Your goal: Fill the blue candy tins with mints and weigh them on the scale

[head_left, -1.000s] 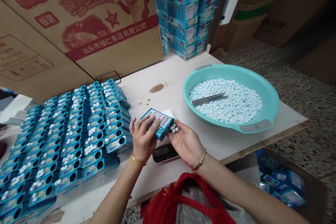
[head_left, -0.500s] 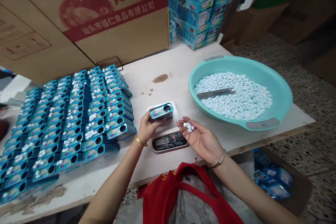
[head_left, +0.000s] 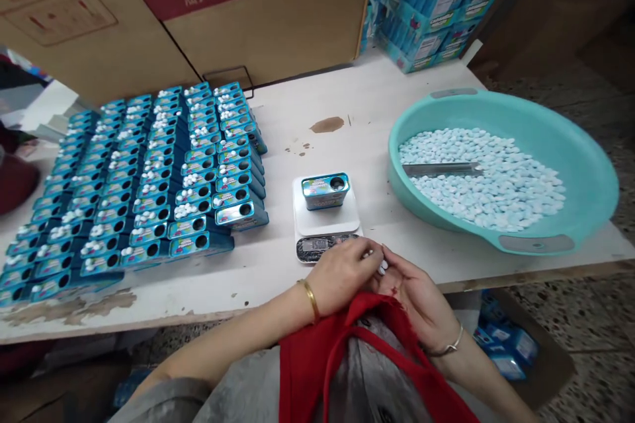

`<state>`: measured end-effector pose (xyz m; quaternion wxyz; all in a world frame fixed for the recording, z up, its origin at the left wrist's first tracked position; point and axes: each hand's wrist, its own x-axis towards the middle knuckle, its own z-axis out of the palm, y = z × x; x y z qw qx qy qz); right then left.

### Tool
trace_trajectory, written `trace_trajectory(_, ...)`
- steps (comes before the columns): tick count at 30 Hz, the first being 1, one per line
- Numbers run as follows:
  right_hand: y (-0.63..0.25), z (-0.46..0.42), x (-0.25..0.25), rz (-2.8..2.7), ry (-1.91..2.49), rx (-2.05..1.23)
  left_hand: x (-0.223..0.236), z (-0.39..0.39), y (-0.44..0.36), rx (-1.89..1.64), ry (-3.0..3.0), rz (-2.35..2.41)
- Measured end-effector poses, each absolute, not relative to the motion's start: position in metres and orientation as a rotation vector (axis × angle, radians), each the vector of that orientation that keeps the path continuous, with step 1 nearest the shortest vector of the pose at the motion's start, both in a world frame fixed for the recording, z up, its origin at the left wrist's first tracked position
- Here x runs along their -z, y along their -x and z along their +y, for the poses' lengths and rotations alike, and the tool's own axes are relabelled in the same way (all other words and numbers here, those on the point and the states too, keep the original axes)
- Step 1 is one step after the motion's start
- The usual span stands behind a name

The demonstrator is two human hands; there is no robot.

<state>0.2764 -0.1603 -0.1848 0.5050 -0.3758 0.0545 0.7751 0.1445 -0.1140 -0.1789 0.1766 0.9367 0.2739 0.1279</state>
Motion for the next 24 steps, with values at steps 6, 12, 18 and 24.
trace_trajectory(6,-0.286,-0.178,0.189,0.176,0.935,-1.958,0.186,-0.117,-0.154,-0.265,-2.769,0.65)
trace_trajectory(12,-0.281,-0.178,0.192,0.123,0.924,-1.922,0.185,-0.118,-0.151,-0.239,-2.748,0.685)
trace_trajectory(18,-0.28,-0.171,0.191,0.187,0.886,-1.946,0.188,-0.117,-0.148,-0.353,-2.739,0.733)
trace_trajectory(24,-0.273,-0.152,0.177,0.362,0.805,-1.876,0.152,-0.092,-0.127,-0.652,-2.726,0.737)
